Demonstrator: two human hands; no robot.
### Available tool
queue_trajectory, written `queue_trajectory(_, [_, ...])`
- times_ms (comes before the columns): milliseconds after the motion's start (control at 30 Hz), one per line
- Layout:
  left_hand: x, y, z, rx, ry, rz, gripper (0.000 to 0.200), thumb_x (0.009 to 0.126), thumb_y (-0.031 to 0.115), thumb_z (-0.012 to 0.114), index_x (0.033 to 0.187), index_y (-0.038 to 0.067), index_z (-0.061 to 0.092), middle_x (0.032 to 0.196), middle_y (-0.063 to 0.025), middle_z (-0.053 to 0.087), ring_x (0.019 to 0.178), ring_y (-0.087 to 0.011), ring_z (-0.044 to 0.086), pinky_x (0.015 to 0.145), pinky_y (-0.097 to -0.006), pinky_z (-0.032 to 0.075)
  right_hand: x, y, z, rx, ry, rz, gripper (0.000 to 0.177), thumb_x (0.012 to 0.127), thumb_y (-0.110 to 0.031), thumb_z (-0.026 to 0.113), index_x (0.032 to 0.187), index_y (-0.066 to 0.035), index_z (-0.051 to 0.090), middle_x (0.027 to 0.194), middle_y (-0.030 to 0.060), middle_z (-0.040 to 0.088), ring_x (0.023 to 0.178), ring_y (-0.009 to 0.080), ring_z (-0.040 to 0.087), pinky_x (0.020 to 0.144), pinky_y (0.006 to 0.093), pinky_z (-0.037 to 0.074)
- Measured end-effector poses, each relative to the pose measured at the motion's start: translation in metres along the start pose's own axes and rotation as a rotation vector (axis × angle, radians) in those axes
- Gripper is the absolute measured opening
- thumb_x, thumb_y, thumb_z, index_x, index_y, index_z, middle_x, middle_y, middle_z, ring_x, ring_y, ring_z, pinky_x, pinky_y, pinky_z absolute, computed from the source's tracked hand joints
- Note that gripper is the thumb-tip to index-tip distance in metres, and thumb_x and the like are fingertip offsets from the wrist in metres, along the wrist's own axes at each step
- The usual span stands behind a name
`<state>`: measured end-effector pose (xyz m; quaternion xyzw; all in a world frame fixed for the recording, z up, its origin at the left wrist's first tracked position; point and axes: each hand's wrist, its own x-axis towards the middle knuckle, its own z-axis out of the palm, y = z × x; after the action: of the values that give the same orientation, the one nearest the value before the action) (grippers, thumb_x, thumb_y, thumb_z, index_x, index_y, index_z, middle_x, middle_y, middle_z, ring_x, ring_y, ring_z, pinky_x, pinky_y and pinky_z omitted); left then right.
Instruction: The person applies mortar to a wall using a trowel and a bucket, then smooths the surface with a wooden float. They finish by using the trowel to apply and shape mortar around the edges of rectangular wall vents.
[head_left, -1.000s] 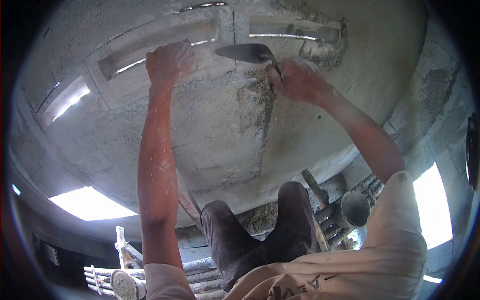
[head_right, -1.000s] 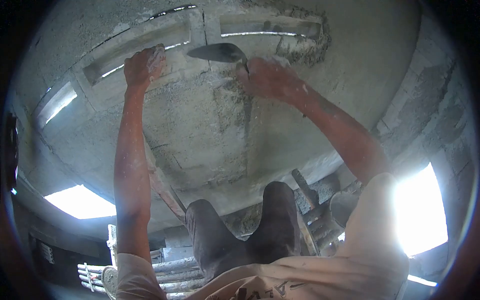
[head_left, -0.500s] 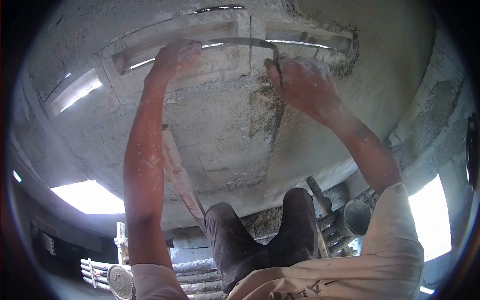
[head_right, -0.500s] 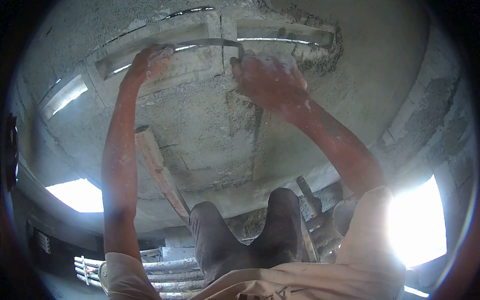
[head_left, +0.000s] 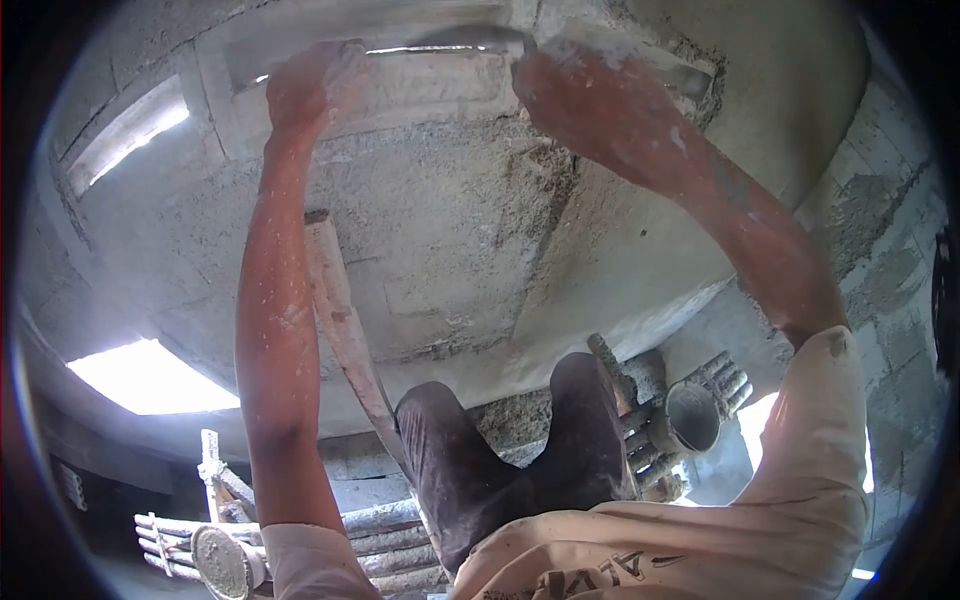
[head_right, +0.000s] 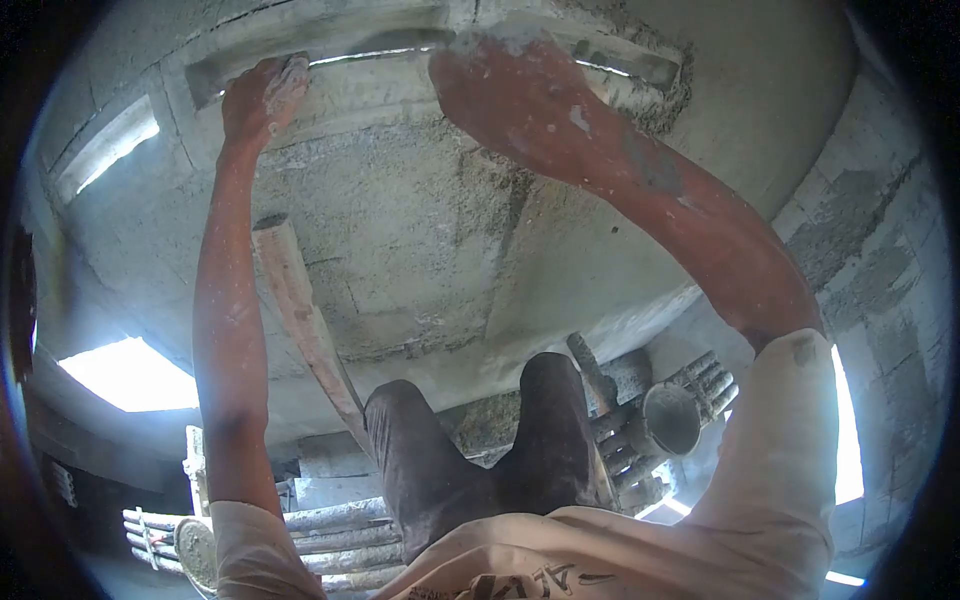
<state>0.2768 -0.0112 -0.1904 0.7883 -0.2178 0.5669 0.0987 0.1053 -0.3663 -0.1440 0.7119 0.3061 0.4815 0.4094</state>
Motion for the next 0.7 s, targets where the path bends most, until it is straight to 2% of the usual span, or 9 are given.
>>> queue_trajectory(67, [-0.006,0.001,0.004,-0.010,0.040,0.026,0.059,0.091,0.054,0.072,0.130,0.010,0.069,0.118,-0.0159,0.074,0.111,-0.0333,0.069,0.098,-0.0448,0.050,0.010,-0.001,0.006,-0.378,0.371,-0.174,0.034,0.098,-0.025,0.064,0.128,-0.008,0.063,0.138,0.0109,0.062,0.124,0.0293,0.064,0.099,0.0480,0.057])
queue_trajectory(167, [-0.004,-0.003,0.007,-0.008,0.026,-0.007,0.059,0.092,0.056,0.068,0.130,0.011,0.069,0.119,-0.0137,0.075,0.112,-0.0322,0.069,0.100,-0.0443,0.049,0.062,0.004,-0.046,0.264,-0.419,0.151,0.029,0.102,-0.031,0.060,0.113,-0.004,0.065,0.100,0.0138,0.073,0.089,0.0298,0.074,0.076,0.0501,0.060])
queue_trajectory(267, [-0.005,-0.001,0.006,-0.050,-0.044,-0.025,0.056,0.090,0.056,0.069,0.127,0.014,0.070,0.119,-0.0108,0.075,0.112,-0.0310,0.069,0.098,-0.0445,0.050,0.055,-0.019,-0.036,0.421,-0.524,0.364,0.039,0.106,-0.037,0.053,0.109,-0.001,0.066,0.078,0.0177,0.070,0.075,0.0327,0.073,0.069,0.0484,0.061])
queue_trajectory(367, [0.003,-0.005,0.000,-0.100,-0.059,-0.038,0.050,0.086,0.053,0.075,0.121,0.017,0.074,0.117,-0.0087,0.075,0.109,-0.0309,0.069,0.092,-0.0449,0.053,0.025,-0.033,-0.012,0.668,-0.398,0.663,0.048,0.109,-0.041,0.046,0.104,0.001,0.068,0.065,0.0182,0.066,0.067,0.0365,0.072,0.069,0.0487,0.061])
queue_trajectory(400, [0.003,-0.004,-0.005,-0.090,-0.073,-0.064,0.050,0.087,0.053,0.074,0.121,0.017,0.074,0.117,-0.0091,0.075,0.108,-0.0310,0.070,0.091,-0.0448,0.052,0.006,-0.052,0.019,0.606,-0.344,0.608,0.049,0.109,-0.042,0.044,0.102,0.000,0.069,0.068,0.0190,0.068,0.069,0.0375,0.072,0.070,0.0500,0.060])
queue_trajectory(467, [0.003,-0.002,-0.004,-0.086,-0.077,-0.043,0.050,0.087,0.053,0.072,0.122,0.018,0.073,0.117,-0.0095,0.076,0.107,-0.0308,0.070,0.092,-0.0446,0.052,-0.010,-0.082,0.034,0.586,-0.412,0.614,0.051,0.110,-0.043,0.042,0.101,-0.002,0.071,0.073,0.0207,0.070,0.070,0.0388,0.072,0.072,0.0517,0.058])
queue_trajectory(500, [0.003,-0.008,0.004,-0.086,-0.059,0.004,0.050,0.088,0.053,0.071,0.123,0.018,0.073,0.117,-0.0097,0.076,0.107,-0.0304,0.070,0.092,-0.0445,0.051,-0.006,-0.102,0.022,0.626,-0.524,0.673,0.051,0.110,-0.043,0.042,0.102,-0.002,0.071,0.075,0.0216,0.071,0.070,0.0392,0.072,0.074,0.0523,0.058])
queue_trajectory(633, [-0.001,-0.009,0.001,-0.050,-0.056,0.028,0.050,0.090,0.052,0.069,0.125,0.016,0.073,0.119,-0.0089,0.075,0.111,-0.0286,0.069,0.095,-0.0437,0.048,-0.007,-0.104,0.016,0.780,-0.441,0.751,0.051,0.110,-0.042,0.042,0.102,-0.001,0.071,0.075,0.0225,0.070,0.070,0.0387,0.072,0.073,0.0521,0.058])
queue_trajectory(700, [0.003,-0.005,-0.006,0.012,-0.162,-0.061,0.050,0.091,0.051,0.068,0.125,0.015,0.073,0.122,-0.0084,0.074,0.114,-0.0280,0.068,0.097,-0.0437,0.047,-0.020,-0.108,0.036,0.783,-0.365,0.746,0.053,0.110,-0.042,0.041,0.101,0.001,0.071,0.071,0.0231,0.068,0.067,0.0394,0.070,0.072,0.0517,0.058])
